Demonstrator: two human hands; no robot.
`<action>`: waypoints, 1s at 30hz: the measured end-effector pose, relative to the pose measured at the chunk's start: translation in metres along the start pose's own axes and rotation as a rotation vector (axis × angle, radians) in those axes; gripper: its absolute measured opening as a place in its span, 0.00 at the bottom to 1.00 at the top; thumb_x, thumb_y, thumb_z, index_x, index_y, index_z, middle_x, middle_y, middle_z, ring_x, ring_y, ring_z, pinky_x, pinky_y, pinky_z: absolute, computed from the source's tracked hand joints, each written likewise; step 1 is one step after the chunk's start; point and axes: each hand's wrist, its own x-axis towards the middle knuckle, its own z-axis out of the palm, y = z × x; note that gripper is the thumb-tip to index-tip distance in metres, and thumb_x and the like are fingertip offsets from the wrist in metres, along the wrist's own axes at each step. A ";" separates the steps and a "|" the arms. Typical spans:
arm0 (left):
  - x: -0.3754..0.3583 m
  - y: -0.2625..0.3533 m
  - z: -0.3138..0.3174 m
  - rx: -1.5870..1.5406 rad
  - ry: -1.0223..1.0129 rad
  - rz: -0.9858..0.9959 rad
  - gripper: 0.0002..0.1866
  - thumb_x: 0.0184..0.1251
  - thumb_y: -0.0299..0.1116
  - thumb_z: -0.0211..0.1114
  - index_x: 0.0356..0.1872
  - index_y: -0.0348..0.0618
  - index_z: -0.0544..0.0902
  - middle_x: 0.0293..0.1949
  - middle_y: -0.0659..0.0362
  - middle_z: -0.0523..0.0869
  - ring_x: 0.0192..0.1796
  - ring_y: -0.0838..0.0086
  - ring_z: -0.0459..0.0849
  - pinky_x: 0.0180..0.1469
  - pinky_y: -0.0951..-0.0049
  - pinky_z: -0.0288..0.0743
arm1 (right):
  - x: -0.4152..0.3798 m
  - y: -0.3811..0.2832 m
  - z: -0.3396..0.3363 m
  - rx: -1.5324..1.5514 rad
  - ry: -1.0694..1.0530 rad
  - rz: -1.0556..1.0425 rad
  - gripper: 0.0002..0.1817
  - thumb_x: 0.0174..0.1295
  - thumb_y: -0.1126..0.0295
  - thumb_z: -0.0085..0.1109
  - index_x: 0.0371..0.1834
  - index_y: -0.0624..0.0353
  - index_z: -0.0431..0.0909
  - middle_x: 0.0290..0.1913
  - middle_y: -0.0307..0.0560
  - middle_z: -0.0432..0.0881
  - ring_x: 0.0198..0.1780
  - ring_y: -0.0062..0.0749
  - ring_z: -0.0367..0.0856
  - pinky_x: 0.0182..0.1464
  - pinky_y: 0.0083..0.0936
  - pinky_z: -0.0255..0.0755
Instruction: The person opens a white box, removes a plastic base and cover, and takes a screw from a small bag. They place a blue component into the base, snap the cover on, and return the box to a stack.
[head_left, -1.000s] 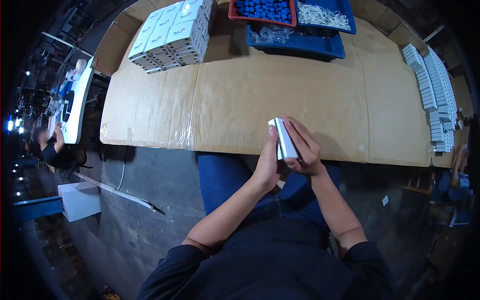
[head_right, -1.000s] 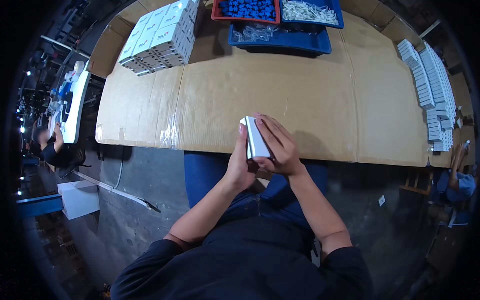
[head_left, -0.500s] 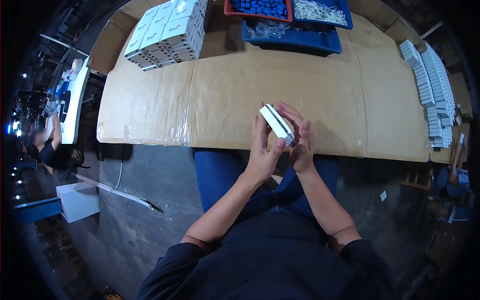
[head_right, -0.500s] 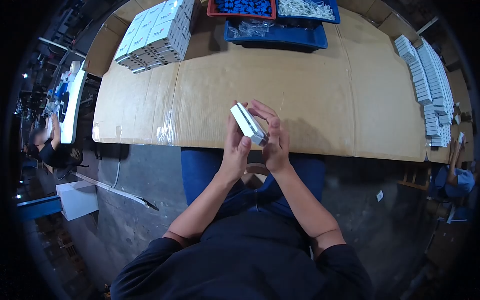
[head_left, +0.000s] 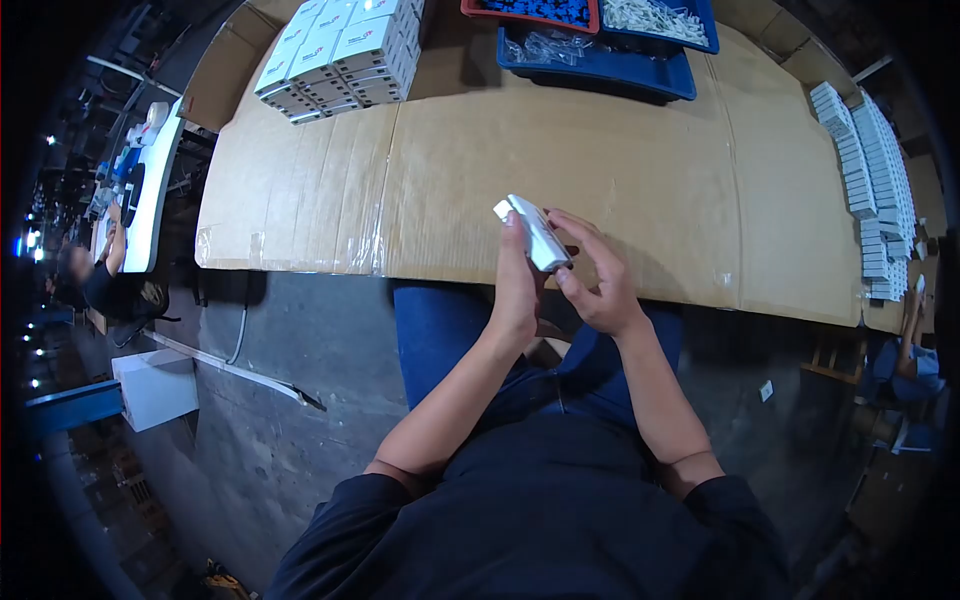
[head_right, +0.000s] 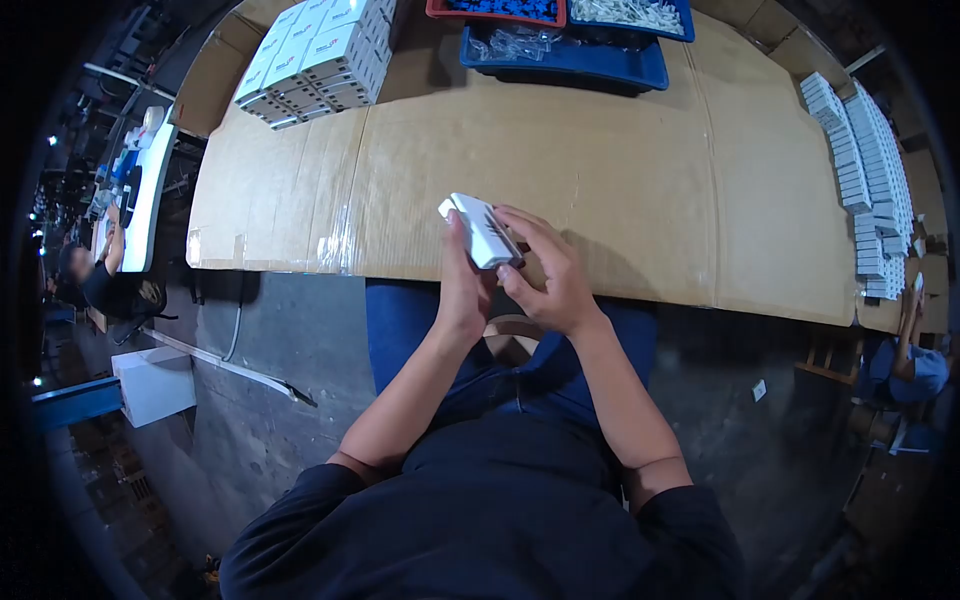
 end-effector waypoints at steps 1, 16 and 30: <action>0.003 -0.007 -0.003 0.051 0.007 0.006 0.32 0.83 0.64 0.47 0.66 0.44 0.70 0.49 0.59 0.81 0.49 0.74 0.83 0.54 0.69 0.78 | -0.001 0.005 0.001 -0.051 0.008 -0.042 0.28 0.68 0.65 0.62 0.69 0.68 0.76 0.69 0.60 0.80 0.69 0.49 0.80 0.69 0.40 0.75; 0.003 -0.014 0.005 0.177 -0.030 -0.116 0.22 0.88 0.56 0.45 0.62 0.49 0.71 0.45 0.63 0.76 0.45 0.79 0.76 0.50 0.74 0.74 | -0.017 0.013 0.010 -0.420 0.149 -0.098 0.18 0.76 0.70 0.54 0.59 0.75 0.80 0.58 0.59 0.88 0.45 0.52 0.91 0.49 0.38 0.86; 0.005 -0.028 0.002 0.161 0.064 0.053 0.25 0.85 0.60 0.49 0.45 0.47 0.78 0.29 0.68 0.76 0.26 0.85 0.72 0.27 0.81 0.67 | -0.024 0.032 0.019 -0.584 0.201 -0.226 0.17 0.73 0.71 0.55 0.52 0.78 0.82 0.48 0.62 0.91 0.37 0.49 0.92 0.39 0.35 0.87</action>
